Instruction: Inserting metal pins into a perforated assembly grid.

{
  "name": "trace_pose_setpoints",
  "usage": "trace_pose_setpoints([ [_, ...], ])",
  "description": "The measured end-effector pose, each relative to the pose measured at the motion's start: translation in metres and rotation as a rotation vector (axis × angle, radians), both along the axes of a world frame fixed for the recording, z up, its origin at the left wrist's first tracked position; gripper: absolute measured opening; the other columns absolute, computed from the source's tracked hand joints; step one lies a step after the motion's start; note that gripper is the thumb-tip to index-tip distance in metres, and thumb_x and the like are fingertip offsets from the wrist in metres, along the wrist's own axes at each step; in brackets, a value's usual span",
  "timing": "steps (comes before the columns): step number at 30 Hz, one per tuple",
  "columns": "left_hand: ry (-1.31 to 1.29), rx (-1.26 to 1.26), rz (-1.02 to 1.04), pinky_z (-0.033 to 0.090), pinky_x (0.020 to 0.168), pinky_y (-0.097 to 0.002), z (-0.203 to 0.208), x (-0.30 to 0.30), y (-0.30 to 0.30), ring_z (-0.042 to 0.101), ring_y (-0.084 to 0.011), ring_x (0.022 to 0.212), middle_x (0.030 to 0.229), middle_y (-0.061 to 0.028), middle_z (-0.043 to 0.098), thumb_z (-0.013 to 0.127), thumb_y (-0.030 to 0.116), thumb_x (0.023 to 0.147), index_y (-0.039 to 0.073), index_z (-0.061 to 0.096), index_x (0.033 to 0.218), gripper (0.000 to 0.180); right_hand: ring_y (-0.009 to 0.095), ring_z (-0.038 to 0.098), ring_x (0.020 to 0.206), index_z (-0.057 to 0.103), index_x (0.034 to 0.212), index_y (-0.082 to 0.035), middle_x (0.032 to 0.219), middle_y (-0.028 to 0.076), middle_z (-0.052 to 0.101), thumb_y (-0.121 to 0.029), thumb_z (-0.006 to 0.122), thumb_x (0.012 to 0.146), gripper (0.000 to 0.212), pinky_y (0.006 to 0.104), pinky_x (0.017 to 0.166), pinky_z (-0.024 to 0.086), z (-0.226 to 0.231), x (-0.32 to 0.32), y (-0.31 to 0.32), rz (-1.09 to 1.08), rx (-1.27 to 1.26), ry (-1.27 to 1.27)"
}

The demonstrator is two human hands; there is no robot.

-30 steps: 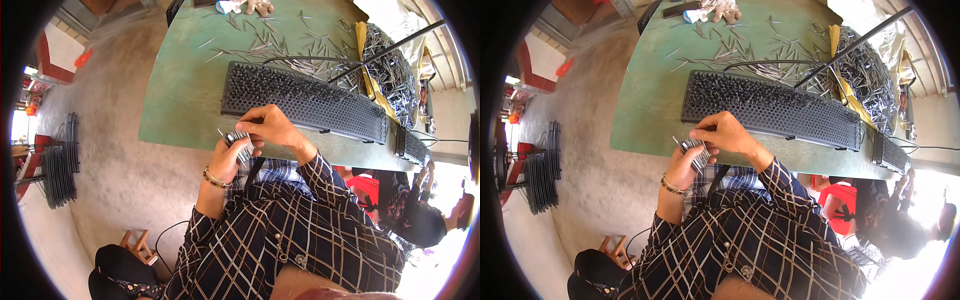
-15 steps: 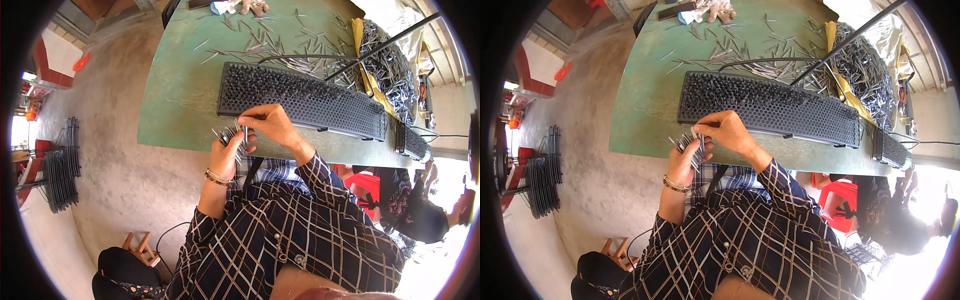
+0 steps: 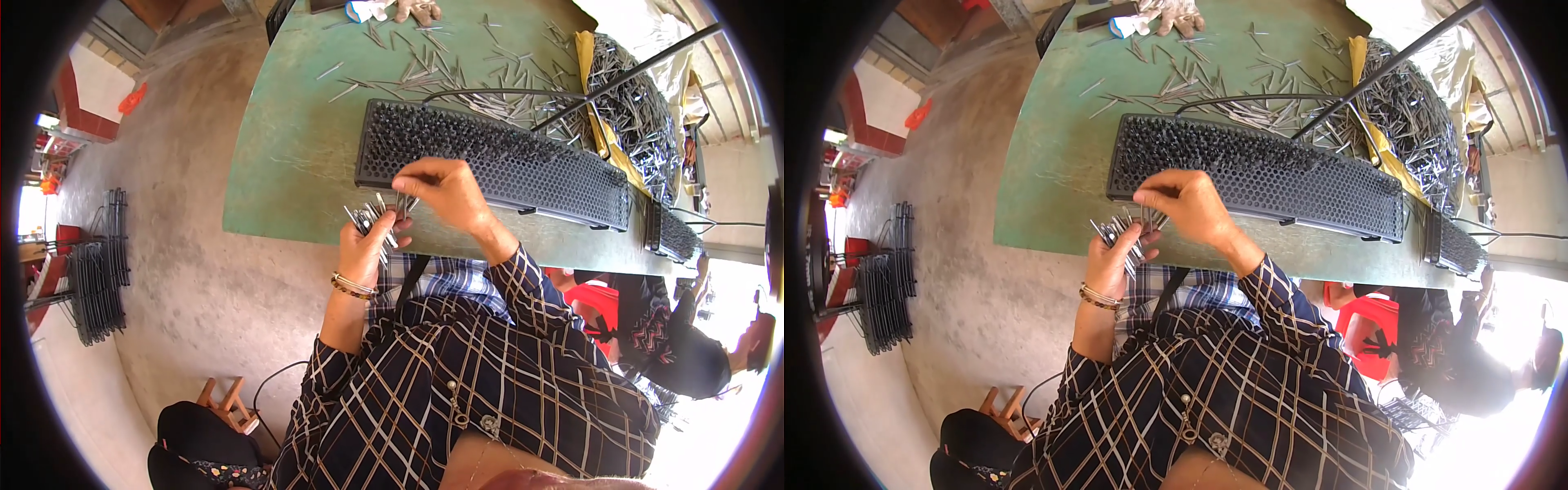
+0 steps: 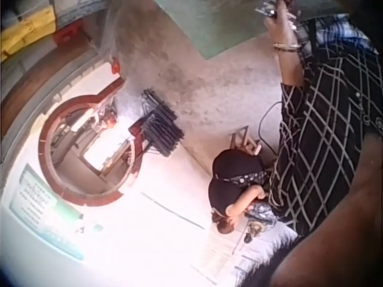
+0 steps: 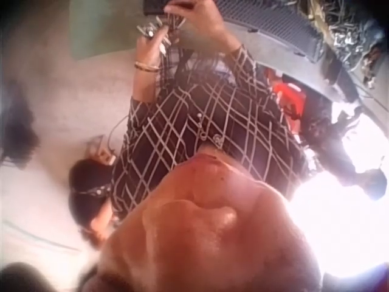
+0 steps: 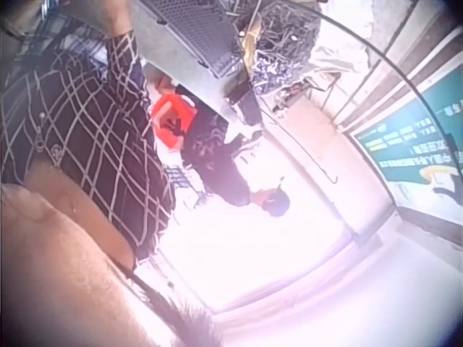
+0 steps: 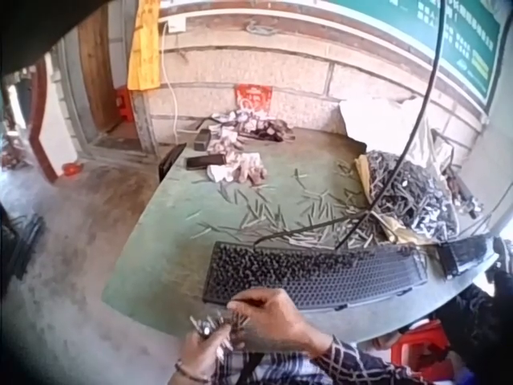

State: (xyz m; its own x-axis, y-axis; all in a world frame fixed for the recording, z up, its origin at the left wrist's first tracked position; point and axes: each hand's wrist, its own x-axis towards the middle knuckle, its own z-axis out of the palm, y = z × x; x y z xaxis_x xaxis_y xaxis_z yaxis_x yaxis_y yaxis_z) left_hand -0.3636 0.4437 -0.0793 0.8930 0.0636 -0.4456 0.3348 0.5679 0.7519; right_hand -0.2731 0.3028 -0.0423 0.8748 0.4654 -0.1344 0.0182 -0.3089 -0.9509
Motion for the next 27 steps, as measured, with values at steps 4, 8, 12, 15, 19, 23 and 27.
trace_pose_setpoints([
  [4,0.038,-0.122,-0.004,0.056,0.066,-0.0335,-0.005,-0.004,0.002,0.065,-0.0226,0.085,0.094,-0.0137,0.065,0.062,0.014,0.087,-0.002,0.059,0.103,0.023,0.007,0.056,0.073,0.067,0.09,-0.001,0.08,0.002,0.064,-0.014,0.07,0.081,0.016,0.0226,0.066,0.046,0.006,0.015,0.007,-0.152,0.101,-0.199],
  [8,0.08,-0.172,-0.059,0.056,0.067,-0.0335,-0.004,-0.006,-0.005,0.065,-0.0229,0.086,0.095,-0.0139,0.064,0.062,0.016,0.087,-0.001,0.059,0.102,0.023,0.008,0.056,0.071,0.067,0.089,-0.002,0.08,0.002,0.063,-0.013,0.07,0.081,0.015,0.0225,0.064,0.045,-0.006,0.032,0.013,-0.203,0.108,-0.365],
  [12,0.08,-0.163,-0.07,0.056,0.066,-0.0334,-0.002,-0.007,-0.006,0.065,-0.0221,0.084,0.094,-0.0131,0.065,0.062,0.015,0.087,-0.001,0.059,0.102,0.022,0.01,0.055,0.066,0.068,0.089,-0.002,0.08,0.004,0.063,-0.013,0.071,0.079,0.015,0.0227,0.06,0.045,-0.017,0.035,0.018,-0.182,0.048,-0.481],
  [15,0.08,-0.165,-0.065,0.056,0.066,-0.0328,-0.006,-0.009,-0.004,0.065,-0.0217,0.084,0.094,-0.0127,0.065,0.062,0.015,0.087,-0.001,0.059,0.103,0.023,0.009,0.054,0.066,0.068,0.089,-0.002,0.08,0.003,0.063,-0.013,0.071,0.079,0.015,0.0228,0.059,0.044,-0.022,0.033,0.022,-0.175,0.037,-0.483],
  [19,0.085,-0.166,-0.071,0.056,0.066,-0.0326,-0.005,-0.007,-0.004,0.065,-0.0215,0.084,0.094,-0.0126,0.065,0.062,0.015,0.087,-0.001,0.059,0.103,0.023,0.015,0.057,0.068,0.068,0.088,-0.003,0.081,0.006,0.064,-0.011,0.071,0.078,0.014,0.0261,0.06,0.046,-0.024,0.034,0.021,-0.134,0.044,-0.634],
  [23,0.091,-0.187,-0.066,0.056,0.066,-0.0329,-0.005,-0.005,-0.004,0.065,-0.0219,0.084,0.095,-0.0135,0.065,0.06,0.014,0.088,-0.002,0.058,0.104,0.023,0.026,0.059,0.074,0.068,0.082,-0.004,0.081,0.008,0.064,-0.014,0.071,0.074,0.013,0.0357,0.067,0.047,-0.031,0.033,0.023,-0.079,-0.011,-0.851],
  [27,0.08,-0.188,-0.082,0.056,0.067,-0.0336,-0.006,-0.005,-0.003,0.065,-0.0231,0.086,0.095,-0.015,0.064,0.058,0.012,0.088,-0.003,0.057,0.106,0.023,0.025,0.058,0.075,0.068,0.081,-0.005,0.082,0.008,0.063,-0.014,0.071,0.074,0.012,0.0361,0.068,0.047,-0.029,0.029,0.024,-0.073,-0.071,-0.932],
])
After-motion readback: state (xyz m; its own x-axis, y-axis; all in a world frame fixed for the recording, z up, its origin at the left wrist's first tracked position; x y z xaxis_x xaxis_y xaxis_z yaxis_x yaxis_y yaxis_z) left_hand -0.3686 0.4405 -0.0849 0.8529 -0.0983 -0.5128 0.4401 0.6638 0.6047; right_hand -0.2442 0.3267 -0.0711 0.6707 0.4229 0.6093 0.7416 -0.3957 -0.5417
